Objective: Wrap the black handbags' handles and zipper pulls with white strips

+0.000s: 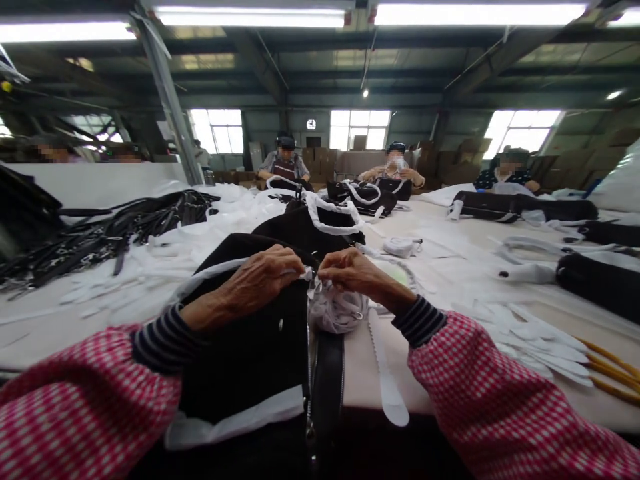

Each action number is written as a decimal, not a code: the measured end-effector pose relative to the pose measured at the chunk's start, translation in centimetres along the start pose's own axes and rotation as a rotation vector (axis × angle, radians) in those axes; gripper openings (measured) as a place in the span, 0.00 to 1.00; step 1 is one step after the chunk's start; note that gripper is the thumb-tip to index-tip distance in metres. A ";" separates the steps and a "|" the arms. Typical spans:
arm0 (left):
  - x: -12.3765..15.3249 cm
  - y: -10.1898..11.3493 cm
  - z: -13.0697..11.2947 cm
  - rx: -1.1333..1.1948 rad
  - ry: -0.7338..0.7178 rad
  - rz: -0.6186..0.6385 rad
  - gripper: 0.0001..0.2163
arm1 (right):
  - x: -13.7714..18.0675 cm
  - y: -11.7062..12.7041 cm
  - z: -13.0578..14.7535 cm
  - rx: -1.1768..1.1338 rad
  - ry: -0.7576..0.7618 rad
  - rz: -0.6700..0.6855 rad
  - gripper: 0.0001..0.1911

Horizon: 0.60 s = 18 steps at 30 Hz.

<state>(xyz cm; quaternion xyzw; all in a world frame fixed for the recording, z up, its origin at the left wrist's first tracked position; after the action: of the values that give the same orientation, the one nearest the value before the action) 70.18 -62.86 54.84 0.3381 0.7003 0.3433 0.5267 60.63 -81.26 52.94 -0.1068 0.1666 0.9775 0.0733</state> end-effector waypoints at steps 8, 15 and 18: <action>5.5 0.2 -0.5 -0.097 0.118 0.352 0.07 | -0.5 2.0 0.0 0.002 0.021 0.203 0.14; 1.5 -2.0 -3.0 -0.061 -0.233 0.345 0.10 | 2.7 5.5 1.6 -0.092 -0.004 0.115 0.14; 0.6 -3.2 -2.6 -0.190 -0.339 0.307 0.10 | 4.6 8.1 2.9 -0.148 0.022 0.000 0.14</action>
<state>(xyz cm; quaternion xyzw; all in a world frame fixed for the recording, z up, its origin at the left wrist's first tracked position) 67.18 -64.36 52.39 0.4423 0.5068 0.4221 0.6077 54.19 -87.39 57.04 -0.1228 0.0949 0.9858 0.0635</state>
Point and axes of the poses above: each hand's wrist, its own x-axis away from the middle knuckle, its own y-axis out of the back of the hand, z = x × y, the point moved 3 cm from there along -x, towards the middle knuckle, and after that the axes turned 6 degrees about -z, right-handed, at the moved point
